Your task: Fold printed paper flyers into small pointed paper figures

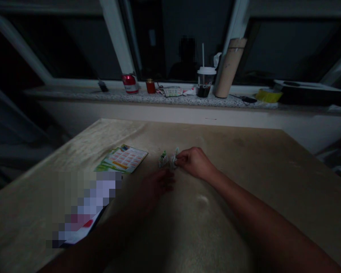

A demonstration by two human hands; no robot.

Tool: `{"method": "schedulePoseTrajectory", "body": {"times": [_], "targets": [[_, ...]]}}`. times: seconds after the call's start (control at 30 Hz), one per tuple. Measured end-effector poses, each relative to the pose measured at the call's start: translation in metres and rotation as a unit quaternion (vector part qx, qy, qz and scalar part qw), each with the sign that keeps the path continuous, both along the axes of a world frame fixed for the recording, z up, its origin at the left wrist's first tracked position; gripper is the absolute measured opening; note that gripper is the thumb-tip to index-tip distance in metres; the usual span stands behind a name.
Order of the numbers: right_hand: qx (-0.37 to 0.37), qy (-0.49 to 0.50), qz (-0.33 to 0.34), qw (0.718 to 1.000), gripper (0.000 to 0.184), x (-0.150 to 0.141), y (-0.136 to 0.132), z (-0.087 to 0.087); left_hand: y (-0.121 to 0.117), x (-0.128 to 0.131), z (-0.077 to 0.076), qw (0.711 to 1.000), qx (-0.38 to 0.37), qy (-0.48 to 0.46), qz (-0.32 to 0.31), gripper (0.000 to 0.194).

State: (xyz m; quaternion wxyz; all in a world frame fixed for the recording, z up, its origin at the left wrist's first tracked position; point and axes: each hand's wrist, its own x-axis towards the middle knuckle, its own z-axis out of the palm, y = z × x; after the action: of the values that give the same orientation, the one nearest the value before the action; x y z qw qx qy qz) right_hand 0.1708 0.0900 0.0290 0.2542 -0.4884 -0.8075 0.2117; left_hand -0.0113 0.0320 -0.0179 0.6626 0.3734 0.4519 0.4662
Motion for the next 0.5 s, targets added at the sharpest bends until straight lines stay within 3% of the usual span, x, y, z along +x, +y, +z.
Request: {"method": "schedulePoseTrajectory", "body": {"times": [0.17,0.3,0.5], "targets": [[-0.037,-0.043,0.018,0.998,0.017,-0.009,0.040,0.001,-0.001,-0.003,-0.001,0.990,0.064,0.124,0.013,0.017],[-0.063,-0.080,0.027,0.994,0.019,-0.015,0.047,0.006,-0.007,-0.003,0.003,0.950,0.171,0.259,-0.015,0.020],[-0.105,-0.128,0.020,0.986,0.016,-0.014,0.047,0.009,-0.010,-0.001,0.004,0.942,0.187,0.278,-0.013,0.022]]}}
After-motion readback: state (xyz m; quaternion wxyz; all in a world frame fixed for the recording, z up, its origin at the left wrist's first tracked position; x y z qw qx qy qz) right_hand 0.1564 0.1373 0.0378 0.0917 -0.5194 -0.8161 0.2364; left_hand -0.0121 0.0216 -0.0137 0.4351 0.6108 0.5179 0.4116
